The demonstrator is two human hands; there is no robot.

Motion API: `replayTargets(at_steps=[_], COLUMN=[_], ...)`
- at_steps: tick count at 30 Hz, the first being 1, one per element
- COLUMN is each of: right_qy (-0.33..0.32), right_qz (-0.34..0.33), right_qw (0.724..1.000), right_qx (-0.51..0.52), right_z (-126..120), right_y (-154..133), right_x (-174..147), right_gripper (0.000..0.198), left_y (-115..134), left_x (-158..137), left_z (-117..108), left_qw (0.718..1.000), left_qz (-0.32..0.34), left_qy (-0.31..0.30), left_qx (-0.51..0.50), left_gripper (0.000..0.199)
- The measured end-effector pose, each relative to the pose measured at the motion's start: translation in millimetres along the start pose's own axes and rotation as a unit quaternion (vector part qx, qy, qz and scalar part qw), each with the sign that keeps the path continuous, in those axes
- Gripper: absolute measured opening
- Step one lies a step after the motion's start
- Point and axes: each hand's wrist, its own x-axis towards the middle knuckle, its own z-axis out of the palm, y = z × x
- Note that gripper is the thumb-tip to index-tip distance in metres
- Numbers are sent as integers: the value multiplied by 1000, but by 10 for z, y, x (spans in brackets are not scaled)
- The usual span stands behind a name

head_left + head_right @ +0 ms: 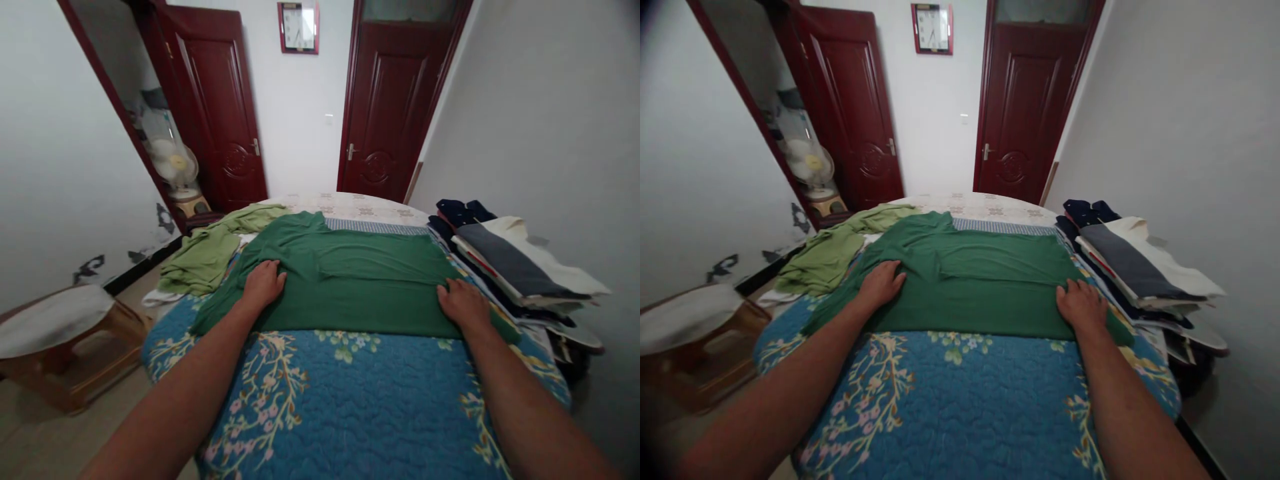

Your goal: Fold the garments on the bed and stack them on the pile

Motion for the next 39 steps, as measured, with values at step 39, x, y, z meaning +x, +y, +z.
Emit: replayTargets(at_steps=[39], right_qy=[-174], right_qz=[-168], right_qw=[910], right_qx=[337], right_z=[-11], right_y=[-3727], right_x=[726], right_gripper=[20], left_y=[-614], left_x=[725], left_z=[389], left_qw=[891], left_qz=[-117], left_qy=[130], left_qx=[-420], left_gripper=[56])
